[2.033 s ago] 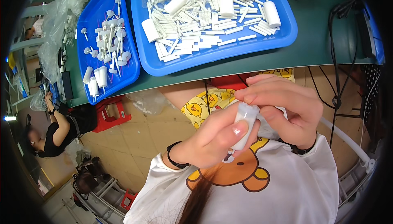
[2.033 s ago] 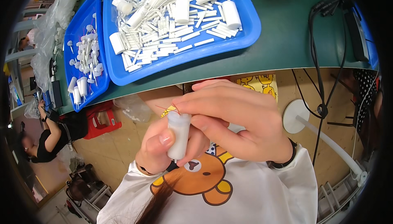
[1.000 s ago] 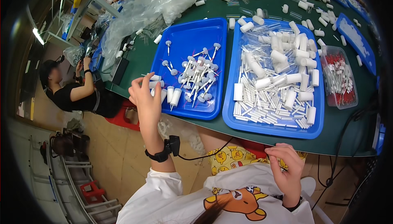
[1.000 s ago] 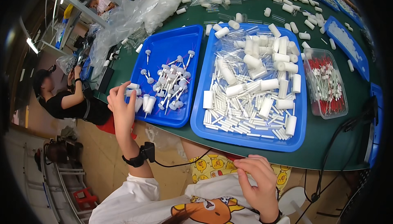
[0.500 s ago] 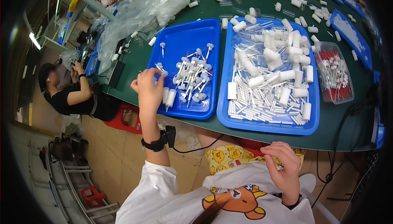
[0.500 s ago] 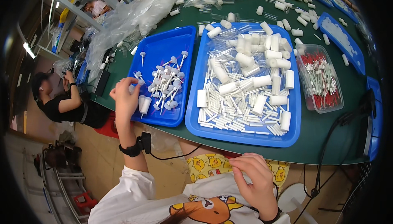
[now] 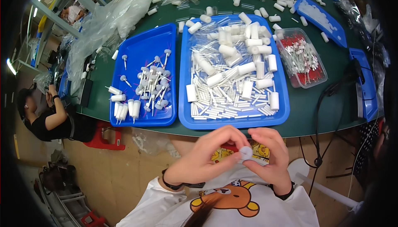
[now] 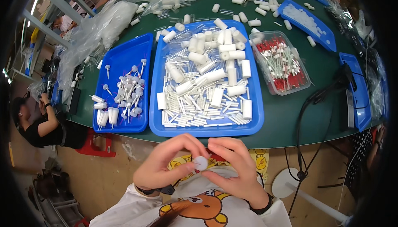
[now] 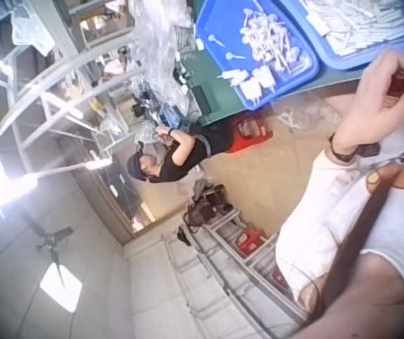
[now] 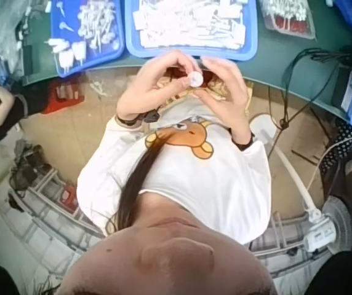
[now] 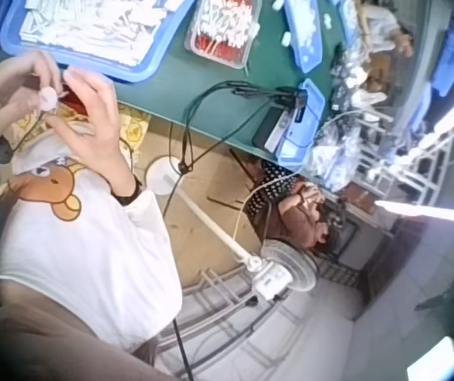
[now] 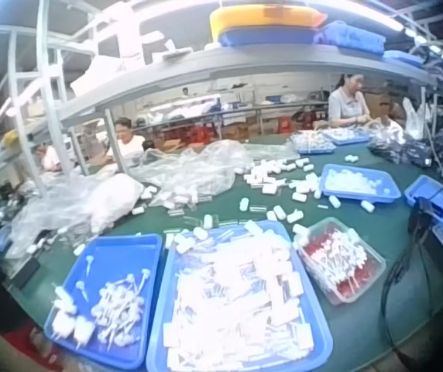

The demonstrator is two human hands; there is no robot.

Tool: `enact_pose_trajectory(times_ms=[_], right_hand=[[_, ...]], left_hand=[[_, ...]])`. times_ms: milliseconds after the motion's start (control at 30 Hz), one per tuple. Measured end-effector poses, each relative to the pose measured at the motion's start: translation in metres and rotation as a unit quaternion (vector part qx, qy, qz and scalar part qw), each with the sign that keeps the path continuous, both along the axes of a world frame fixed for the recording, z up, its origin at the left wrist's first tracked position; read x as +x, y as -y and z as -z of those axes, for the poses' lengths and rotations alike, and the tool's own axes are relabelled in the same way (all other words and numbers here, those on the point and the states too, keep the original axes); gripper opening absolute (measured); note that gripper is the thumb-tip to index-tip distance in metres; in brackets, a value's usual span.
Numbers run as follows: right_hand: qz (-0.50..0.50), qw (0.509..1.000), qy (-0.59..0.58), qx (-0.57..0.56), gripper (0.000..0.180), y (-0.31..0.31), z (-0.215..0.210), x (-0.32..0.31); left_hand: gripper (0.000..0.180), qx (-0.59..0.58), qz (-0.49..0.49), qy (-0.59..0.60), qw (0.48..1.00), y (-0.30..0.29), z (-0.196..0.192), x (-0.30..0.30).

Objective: Assembling small plastic pump components by inserting a plunger/stem into a white plastic housing.

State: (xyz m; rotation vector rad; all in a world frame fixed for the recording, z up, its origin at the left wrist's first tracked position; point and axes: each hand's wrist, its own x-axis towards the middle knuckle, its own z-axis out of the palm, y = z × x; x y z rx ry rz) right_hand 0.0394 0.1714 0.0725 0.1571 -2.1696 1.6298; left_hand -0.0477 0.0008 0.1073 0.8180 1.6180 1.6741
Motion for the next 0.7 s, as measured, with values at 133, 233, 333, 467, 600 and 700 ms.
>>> enact_pose_trajectory(times_ms=[133,233,333,467,600,700], right_hand=[[0.028,0.999,-0.027,-0.01,0.043,-0.017,0.015,0.013],[0.068,0.997,-0.039,-0.01,0.039,-0.025,0.019,0.018],[0.107,0.991,-0.036,-0.076,0.037,-0.026,0.019,0.02],[0.13,0.976,-0.013,-0.172,0.041,-0.022,0.018,0.021],[0.116,0.971,0.003,-0.208,0.041,-0.02,0.018,0.019],[0.095,0.964,0.034,-0.245,0.039,-0.02,0.016,0.019]], left_hand=[[0.013,-0.012,0.043,0.006,0.999,-0.03,0.012,0.005],[0.011,-0.03,0.048,0.048,0.997,-0.041,0.014,0.006],[0.013,-0.085,-0.044,-0.124,0.988,-0.053,0.017,-0.002],[0.019,-0.24,-0.261,-0.459,0.815,-0.079,0.03,-0.017],[0.027,-0.263,-0.247,-0.509,0.781,-0.086,0.046,-0.03],[0.029,-0.274,-0.234,-0.513,0.78,-0.087,0.041,-0.03]])
